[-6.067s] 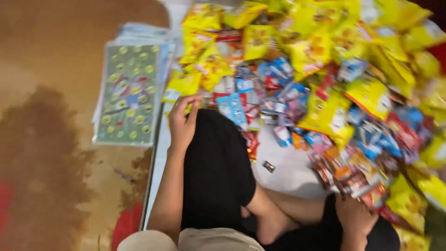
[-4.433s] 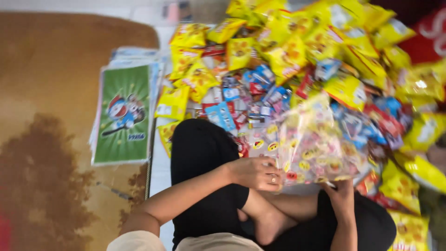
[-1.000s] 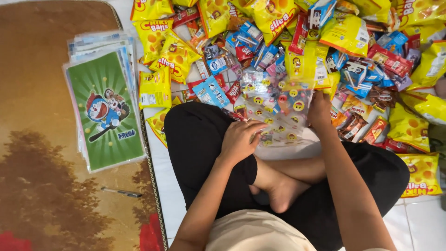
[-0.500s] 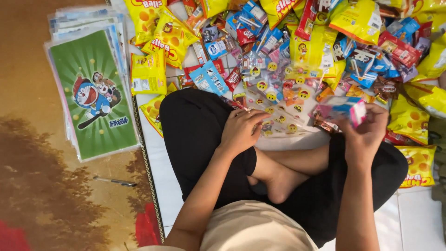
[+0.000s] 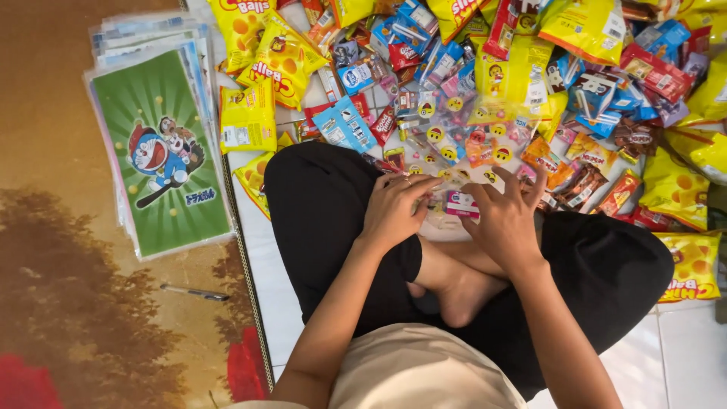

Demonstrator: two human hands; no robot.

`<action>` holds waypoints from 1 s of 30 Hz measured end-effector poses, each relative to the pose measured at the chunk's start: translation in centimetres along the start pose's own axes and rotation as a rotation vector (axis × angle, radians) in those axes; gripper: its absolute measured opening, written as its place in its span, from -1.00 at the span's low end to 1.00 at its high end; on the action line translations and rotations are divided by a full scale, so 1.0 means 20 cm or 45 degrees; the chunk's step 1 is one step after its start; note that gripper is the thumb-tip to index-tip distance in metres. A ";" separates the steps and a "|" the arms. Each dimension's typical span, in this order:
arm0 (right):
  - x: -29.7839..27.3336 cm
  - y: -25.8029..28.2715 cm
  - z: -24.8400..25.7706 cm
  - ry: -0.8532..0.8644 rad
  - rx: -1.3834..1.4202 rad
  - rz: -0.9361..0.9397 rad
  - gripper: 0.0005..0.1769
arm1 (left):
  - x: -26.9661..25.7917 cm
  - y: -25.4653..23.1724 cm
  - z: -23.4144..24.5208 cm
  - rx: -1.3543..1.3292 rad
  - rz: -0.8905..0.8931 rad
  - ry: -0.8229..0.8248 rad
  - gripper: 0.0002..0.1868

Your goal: The person packs various small snack packets and candies into larger decorative plastic bags by hand, filling each bag with multiple snack items, then straightening the filled bags.

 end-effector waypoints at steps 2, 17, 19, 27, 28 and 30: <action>-0.02 -0.02 -0.03 0.020 -0.033 -0.011 -0.45 | 0.01 -0.01 0.00 -0.033 0.007 0.029 -0.49; -0.19 -0.15 -0.36 0.327 -0.427 -0.101 -0.39 | -0.01 -0.01 -0.02 0.127 -0.033 0.012 -0.44; -0.22 -0.15 -0.43 0.351 -0.393 -0.109 -0.41 | -0.01 0.00 -0.05 0.211 -0.030 0.035 -0.48; -0.12 -0.27 -0.07 -0.049 0.215 -0.223 -0.67 | -0.01 -0.03 -0.04 0.281 -0.048 0.073 -0.53; -0.12 -0.34 0.04 -0.286 0.366 -0.263 -0.72 | 0.00 -0.03 -0.04 0.281 -0.043 0.082 -0.53; -0.19 -0.54 -0.05 -0.370 0.366 -0.344 -0.73 | 0.00 -0.04 -0.05 0.298 -0.051 0.094 -0.52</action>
Point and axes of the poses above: each hand's wrist, its own x-axis towards the middle knuckle, its own z-axis out of the back of the hand, y = z × x, the point moved 10 cm from there along x, towards the middle knuckle, and after that the axes turned 6 degrees about z, right-handed, at the moved point
